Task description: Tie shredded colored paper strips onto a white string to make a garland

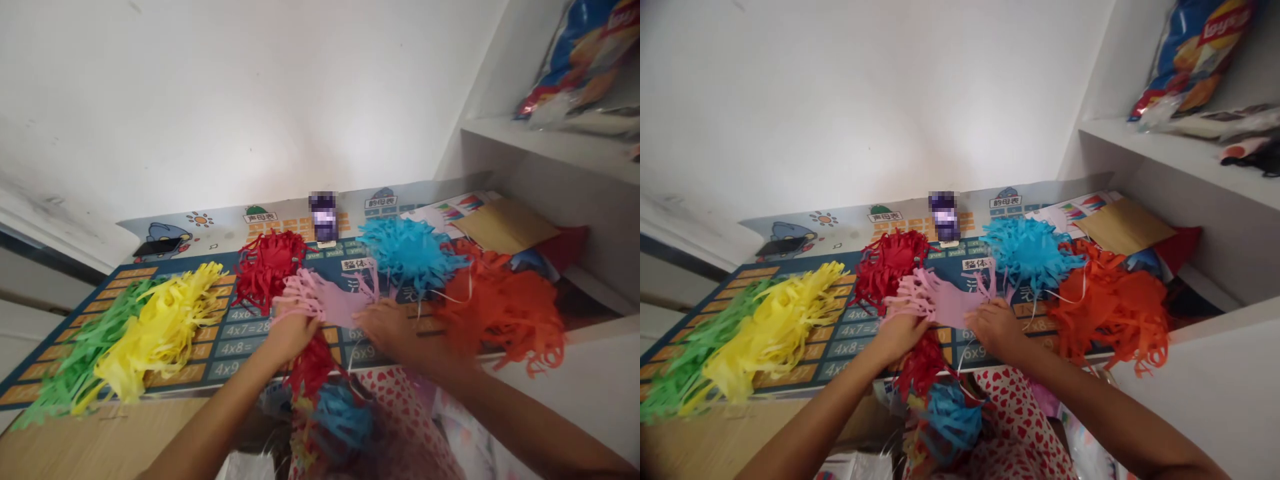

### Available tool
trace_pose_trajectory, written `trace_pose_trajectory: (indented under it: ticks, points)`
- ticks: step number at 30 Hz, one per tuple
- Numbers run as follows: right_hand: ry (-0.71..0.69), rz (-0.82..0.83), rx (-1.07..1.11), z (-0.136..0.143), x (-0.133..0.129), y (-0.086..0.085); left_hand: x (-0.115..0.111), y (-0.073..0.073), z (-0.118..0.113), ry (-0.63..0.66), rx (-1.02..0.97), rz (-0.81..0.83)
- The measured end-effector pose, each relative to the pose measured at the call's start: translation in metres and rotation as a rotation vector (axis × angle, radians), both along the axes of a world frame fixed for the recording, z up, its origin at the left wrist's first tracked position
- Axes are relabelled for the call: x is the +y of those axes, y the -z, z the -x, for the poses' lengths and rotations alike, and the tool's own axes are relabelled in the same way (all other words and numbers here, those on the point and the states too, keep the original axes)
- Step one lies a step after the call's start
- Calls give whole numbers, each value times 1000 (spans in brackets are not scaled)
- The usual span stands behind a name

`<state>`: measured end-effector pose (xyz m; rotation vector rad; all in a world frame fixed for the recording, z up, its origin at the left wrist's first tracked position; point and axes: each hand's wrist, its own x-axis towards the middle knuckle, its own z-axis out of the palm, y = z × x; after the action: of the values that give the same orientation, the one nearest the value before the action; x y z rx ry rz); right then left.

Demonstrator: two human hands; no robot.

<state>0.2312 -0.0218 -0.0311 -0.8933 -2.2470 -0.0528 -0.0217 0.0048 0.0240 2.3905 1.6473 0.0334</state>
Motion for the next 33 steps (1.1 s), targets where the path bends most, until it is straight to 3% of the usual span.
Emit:
trace_pose_trajectory:
  ticks: [3, 5, 6, 7, 9, 10, 11, 14, 16, 19, 25, 29, 33]
  points:
    - [-29, 13, -26, 9, -3, 15, -24, -20, 50, -53, 54, -160]
    - [-51, 25, -29, 12, -2, 21, -45, -35, 66, -152, 137, -195]
    - [-58, 32, -25, 12, -1, 23, -56, -42, 65, -129, 111, -196]
    - [-60, 40, -13, 12, -1, 24, -66, -48, 59, -21, 18, -169]
    - [-58, 60, 14, 11, -1, 23, -78, -52, 33, 315, -229, -33]
    - [-56, 74, 20, 10, -1, 22, -79, -50, 16, 433, -298, 14]
    - [-52, 97, 16, 9, -2, 21, -77, -45, -1, 461, -316, 18]
    - [-56, 191, -32, 6, -3, 17, -55, -18, -40, 414, -265, 25]
    - [-69, 278, -82, 4, -3, 16, -39, 2, -48, 414, -204, 50]
    - [-64, 399, -171, 2, -1, 15, -22, 20, -40, 361, -108, 15]
    - [162, 554, -238, 5, 20, -6, 7, 16, -17, 183, -141, 46]
    - [292, 607, -277, 12, 44, -21, 26, 17, -23, 28, -53, 34]
    - [335, 611, -293, 15, 57, -20, 34, 23, -30, -45, 39, -15]
